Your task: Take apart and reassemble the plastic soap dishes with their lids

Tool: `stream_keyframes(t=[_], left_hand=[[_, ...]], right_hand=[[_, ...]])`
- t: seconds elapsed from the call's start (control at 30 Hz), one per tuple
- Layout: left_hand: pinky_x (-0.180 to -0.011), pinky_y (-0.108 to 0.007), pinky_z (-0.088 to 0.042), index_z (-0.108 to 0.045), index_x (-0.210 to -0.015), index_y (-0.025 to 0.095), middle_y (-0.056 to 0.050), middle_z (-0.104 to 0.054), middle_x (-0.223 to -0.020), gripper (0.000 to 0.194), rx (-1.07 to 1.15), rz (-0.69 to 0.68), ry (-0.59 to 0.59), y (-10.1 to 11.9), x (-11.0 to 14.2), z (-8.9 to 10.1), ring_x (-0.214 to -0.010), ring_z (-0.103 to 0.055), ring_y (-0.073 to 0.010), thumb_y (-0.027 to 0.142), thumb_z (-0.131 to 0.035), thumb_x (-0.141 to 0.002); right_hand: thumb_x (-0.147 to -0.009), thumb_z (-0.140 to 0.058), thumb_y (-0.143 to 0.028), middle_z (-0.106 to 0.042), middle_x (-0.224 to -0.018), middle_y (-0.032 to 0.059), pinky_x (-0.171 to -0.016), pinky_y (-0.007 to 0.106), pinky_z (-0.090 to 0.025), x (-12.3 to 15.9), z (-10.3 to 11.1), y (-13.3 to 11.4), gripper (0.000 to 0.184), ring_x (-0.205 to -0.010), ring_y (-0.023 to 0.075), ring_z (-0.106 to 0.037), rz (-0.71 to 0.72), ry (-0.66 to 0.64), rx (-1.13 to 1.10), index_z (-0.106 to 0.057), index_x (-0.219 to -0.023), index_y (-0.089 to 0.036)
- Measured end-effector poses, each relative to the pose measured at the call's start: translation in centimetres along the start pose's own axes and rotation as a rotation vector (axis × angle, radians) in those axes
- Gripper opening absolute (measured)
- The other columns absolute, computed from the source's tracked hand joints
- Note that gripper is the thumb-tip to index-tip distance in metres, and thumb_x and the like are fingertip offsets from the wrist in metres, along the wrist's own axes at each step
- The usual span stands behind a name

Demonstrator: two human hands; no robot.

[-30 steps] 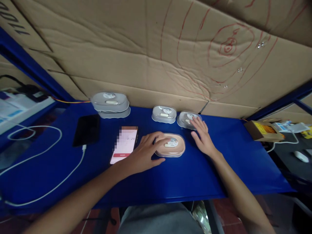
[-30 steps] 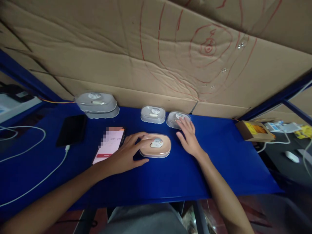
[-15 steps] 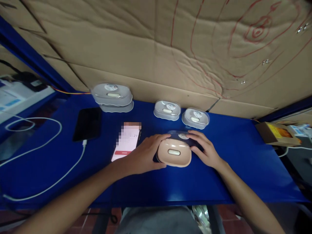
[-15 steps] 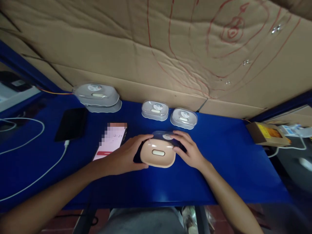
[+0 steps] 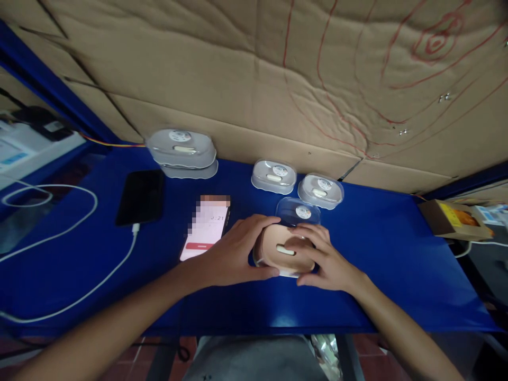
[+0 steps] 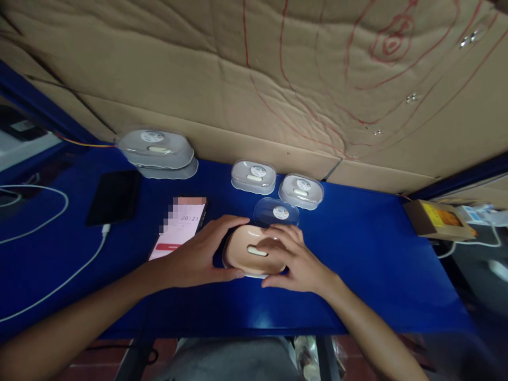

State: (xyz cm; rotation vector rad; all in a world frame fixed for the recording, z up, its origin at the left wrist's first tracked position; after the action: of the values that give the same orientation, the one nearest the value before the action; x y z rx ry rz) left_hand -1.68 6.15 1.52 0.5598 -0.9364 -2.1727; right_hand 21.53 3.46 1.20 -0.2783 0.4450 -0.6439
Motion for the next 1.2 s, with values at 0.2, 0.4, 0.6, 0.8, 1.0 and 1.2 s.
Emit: stream_keyframes(t=[0.2,0.4,0.6,0.8,1.0,1.2], left_hand=[[-0.117,-0.056,-0.038,-0.024,-0.166,0.028,-0.02,-0.046,-0.163,0.108,-0.056,0.05,0.025,-0.6,-0.4,-0.6,-0.146,-0.048,-0.0429,0.067,-0.08,-0.083],[-0.113,-0.06,-0.037,-0.011,-0.171,0.033,-0.017,-0.054,-0.157,0.135,-0.15,0.108,-0.156,-0.7,0.6,-1.4,-0.139,-0.052,-0.0461,0.049,-0.096,-0.067],[-0.098,-0.044,-0.05,-0.03,-0.166,0.042,-0.006,-0.062,-0.138,0.109,-0.116,0.15,-0.373,-0.4,2.6,0.6,-0.117,-0.066,-0.0329,0.012,-0.079,-0.073],[-0.095,-0.037,-0.056,-0.058,-0.146,0.034,-0.004,-0.069,-0.132,0.061,0.246,0.183,-0.328,0.8,1.5,3.6,-0.117,-0.07,-0.0301,0.038,-0.079,-0.088],[-0.097,-0.042,-0.059,-0.051,-0.151,0.027,-0.009,-0.069,-0.142,0.088,0.479,0.391,0.207,-1.8,-0.1,5.1,-0.125,-0.068,-0.0351,0.056,-0.088,-0.076],[-0.117,-0.054,-0.048,-0.063,-0.147,0.027,-0.008,-0.07,-0.147,0.086,0.532,0.405,0.005,-2.6,-0.9,2.5,-0.136,-0.063,-0.0389,0.051,-0.093,-0.071]], right_hand=[[-0.103,-0.065,-0.052,-0.067,-0.136,0.0153,-0.108,0.048,-0.048,-0.3,-0.2,-0.2,0.042,-0.136,0.0315,-0.06,0.001,0.009,-0.034,-0.064,-0.13,-0.02],[-0.097,-0.074,-0.047,-0.069,-0.13,0.0137,-0.104,0.049,-0.049,0.4,1.7,0.7,0.034,-0.129,0.0321,-0.064,-0.053,0.019,0.047,-0.067,-0.119,-0.022],[-0.096,-0.075,-0.042,-0.065,-0.138,0.0156,-0.107,0.054,-0.05,0.7,2.1,0.5,0.033,-0.133,0.0347,-0.061,-0.144,-0.1,0.1,-0.069,-0.12,-0.02],[-0.097,-0.072,-0.038,-0.065,-0.142,0.0161,-0.112,0.058,-0.046,0.7,1.6,-0.1,0.039,-0.14,0.0363,-0.057,-0.101,-0.155,0.152,-0.067,-0.132,-0.02],[-0.096,-0.07,-0.041,-0.069,-0.136,0.0153,-0.116,0.051,-0.042,0.5,0.7,-3.0,0.039,-0.136,0.0317,-0.059,0.04,-0.122,0.119,-0.07,-0.125,-0.016],[-0.108,-0.056,-0.04,-0.079,-0.123,0.0097,-0.126,0.041,-0.028,0.3,0.9,-6.0,0.036,-0.132,0.0247,-0.06,0.243,0.092,0.246,-0.07,-0.131,-0.016]])
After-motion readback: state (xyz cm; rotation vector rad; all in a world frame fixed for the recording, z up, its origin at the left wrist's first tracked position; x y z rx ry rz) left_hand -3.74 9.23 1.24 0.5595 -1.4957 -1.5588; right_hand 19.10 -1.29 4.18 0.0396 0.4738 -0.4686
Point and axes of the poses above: each hand's wrist, its own x-axis away from the middle knuckle, its own z-axis out of the back of the hand, y = z × x, the point moved 5 cm from there along -x, towards the middle knuckle
